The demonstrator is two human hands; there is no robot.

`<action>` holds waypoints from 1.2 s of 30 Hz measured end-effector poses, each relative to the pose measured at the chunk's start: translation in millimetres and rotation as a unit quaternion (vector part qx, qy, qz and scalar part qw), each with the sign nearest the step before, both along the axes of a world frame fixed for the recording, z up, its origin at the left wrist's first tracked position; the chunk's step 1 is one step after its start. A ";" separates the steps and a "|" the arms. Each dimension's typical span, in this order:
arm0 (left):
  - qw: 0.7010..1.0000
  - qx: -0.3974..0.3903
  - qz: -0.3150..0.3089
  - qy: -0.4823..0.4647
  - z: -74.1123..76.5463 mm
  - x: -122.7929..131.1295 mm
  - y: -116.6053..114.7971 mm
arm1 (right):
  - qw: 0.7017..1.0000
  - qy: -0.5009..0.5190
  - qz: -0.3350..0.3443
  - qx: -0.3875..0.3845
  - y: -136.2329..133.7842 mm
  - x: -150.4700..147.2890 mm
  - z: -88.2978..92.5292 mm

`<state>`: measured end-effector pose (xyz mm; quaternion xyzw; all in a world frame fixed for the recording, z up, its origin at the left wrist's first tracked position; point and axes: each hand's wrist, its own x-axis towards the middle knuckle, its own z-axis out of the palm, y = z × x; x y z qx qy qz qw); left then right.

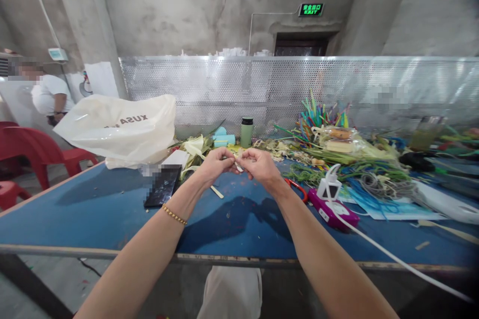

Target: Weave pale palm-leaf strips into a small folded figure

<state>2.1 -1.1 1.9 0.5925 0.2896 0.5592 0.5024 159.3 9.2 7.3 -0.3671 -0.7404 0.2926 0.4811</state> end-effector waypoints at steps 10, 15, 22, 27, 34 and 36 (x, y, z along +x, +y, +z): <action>0.998 -0.021 -0.004 -0.051 1.5 2.1 -0.5 | 0.998 0.067 0.004 -0.021 1.0 -0.8 0.2; 0.999 -0.012 0.042 -0.004 3.0 2.5 -1.7 | 0.999 0.038 -0.003 -0.018 3.3 1.4 0.3; 0.994 0.025 0.048 0.092 3.1 0.9 -5.0 | 0.989 -0.060 -0.040 0.129 7.7 9.9 5.3; 0.991 0.041 0.040 0.120 3.1 1.6 -6.5 | 0.980 -0.101 -0.074 0.153 8.3 7.1 0.6; 0.998 0.005 -0.001 0.067 6.3 0.8 -9.4 | 0.971 -0.086 -0.115 0.193 9.7 5.1 -2.0; 0.999 -0.007 -0.016 0.052 6.8 0.3 -9.5 | 0.974 -0.066 -0.106 0.191 11.1 6.3 -1.5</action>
